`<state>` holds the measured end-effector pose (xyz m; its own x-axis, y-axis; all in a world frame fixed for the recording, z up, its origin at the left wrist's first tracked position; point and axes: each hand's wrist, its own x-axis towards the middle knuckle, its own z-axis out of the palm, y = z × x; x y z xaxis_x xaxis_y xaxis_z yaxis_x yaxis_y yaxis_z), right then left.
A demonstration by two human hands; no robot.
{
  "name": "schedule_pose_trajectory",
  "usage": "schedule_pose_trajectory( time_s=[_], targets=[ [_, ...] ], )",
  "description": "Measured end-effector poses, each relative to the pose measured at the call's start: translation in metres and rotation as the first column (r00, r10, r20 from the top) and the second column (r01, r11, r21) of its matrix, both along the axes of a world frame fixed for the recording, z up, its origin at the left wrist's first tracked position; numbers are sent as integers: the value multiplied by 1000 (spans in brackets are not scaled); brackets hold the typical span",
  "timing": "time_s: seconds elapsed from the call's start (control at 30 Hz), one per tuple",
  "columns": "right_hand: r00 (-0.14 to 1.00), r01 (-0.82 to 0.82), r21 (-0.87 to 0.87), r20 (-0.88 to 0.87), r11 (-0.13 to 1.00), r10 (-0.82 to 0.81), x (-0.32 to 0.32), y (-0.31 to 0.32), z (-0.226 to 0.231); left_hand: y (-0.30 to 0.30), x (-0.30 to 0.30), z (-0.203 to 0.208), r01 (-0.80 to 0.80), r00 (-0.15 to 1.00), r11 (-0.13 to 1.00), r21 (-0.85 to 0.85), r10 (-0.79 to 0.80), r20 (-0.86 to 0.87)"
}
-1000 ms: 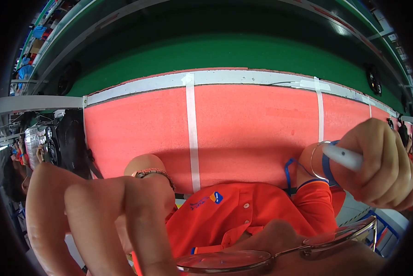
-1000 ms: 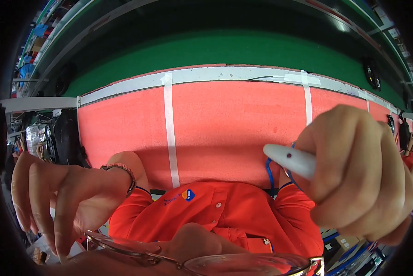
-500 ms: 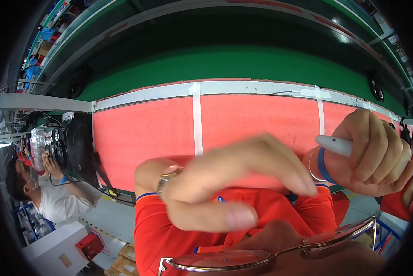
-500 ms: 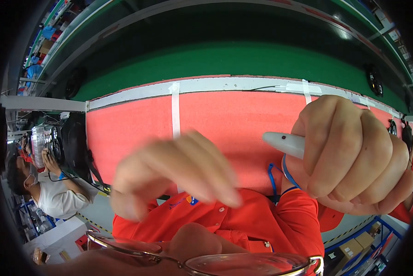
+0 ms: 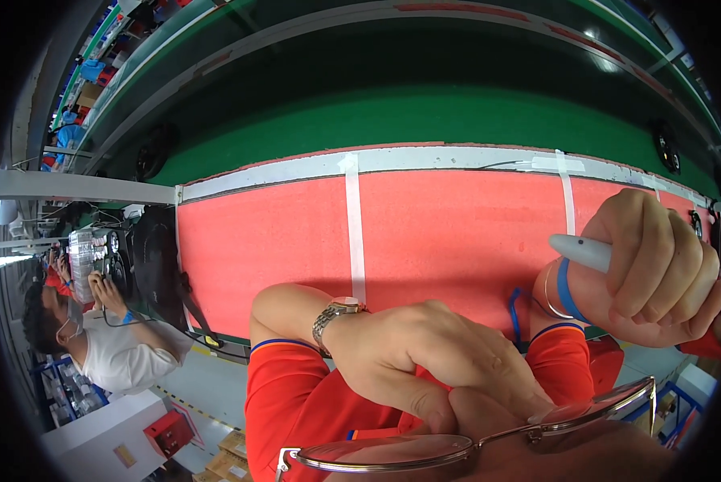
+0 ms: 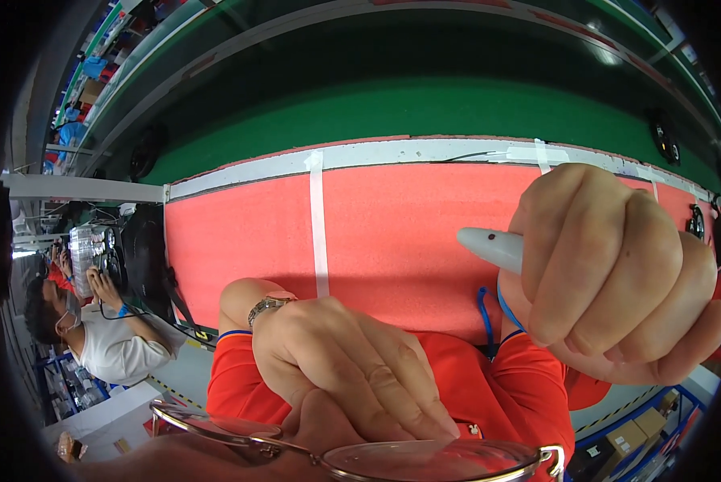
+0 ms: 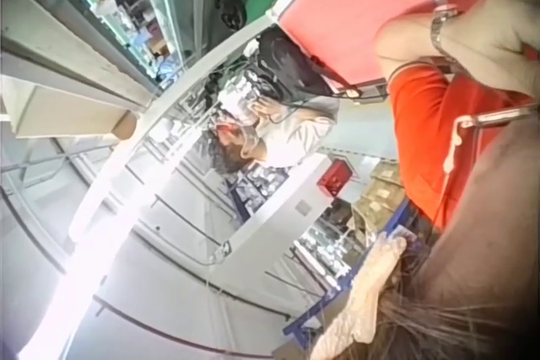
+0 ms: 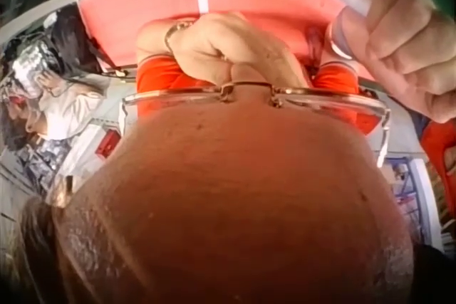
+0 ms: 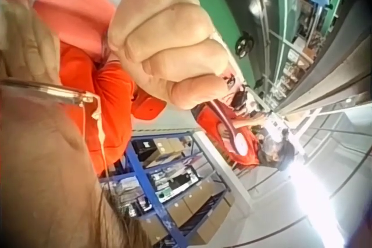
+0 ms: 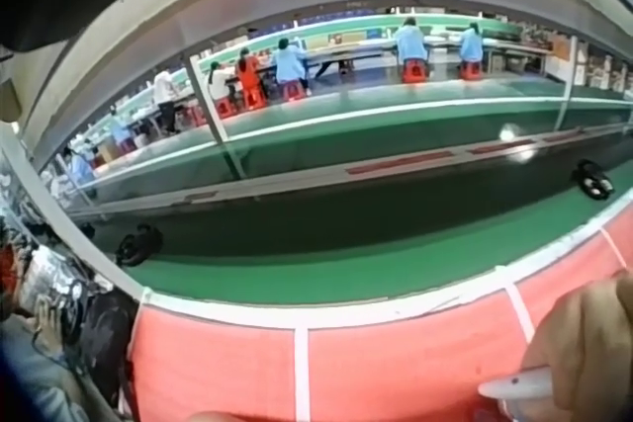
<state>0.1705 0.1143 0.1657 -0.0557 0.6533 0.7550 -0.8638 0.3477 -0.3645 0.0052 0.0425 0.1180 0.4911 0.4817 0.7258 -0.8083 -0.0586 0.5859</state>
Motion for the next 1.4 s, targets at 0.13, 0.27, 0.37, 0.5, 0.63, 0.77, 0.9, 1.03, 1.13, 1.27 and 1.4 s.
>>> schedule_pose_trajectory(
  time_s=[0.13,0.27,0.37,0.5,0.63,0.77,0.9,1.03,1.13,1.27,1.4],
  targets=[
    [1000,-8,15,19,1000,8,-2,0,3,1,-4,5,-13,999,999,-46,11,-48],
    [993,-51,34,109,998,47,-3,0,3,-1,2,-1,-44,999,990,-137,48,25],
    [988,-78,61,138,995,69,-1,0,2,2,4,-2,-110,993,990,-83,113,39],
    [980,-84,70,185,994,70,-1,-1,4,4,1,-5,-162,986,984,-73,164,27],
    [975,-163,56,159,985,153,-4,5,4,7,-3,-3,-165,983,982,-96,156,-94],
    [947,-320,-148,-36,936,318,-11,38,-7,6,-5,-4,-244,968,964,-102,236,-91],
    [925,-379,-396,-172,836,337,-22,64,-21,15,-16,2,-404,890,915,-19,388,-239],
    [887,-462,-463,-247,756,390,-27,68,-27,30,-10,-3,-654,731,741,-156,564,-384],
    [869,-494,-424,-236,759,434,-27,70,-30,51,-12,-13,-764,602,598,-242,526,-600],
    [907,-414,-404,-110,815,406,-31,70,-31,60,-13,-26,-666,685,668,-332,371,-627],
    [935,-336,-421,-42,842,352,-35,67,-32,59,-10,-28,-590,740,707,-391,279,-611]
  ],
)
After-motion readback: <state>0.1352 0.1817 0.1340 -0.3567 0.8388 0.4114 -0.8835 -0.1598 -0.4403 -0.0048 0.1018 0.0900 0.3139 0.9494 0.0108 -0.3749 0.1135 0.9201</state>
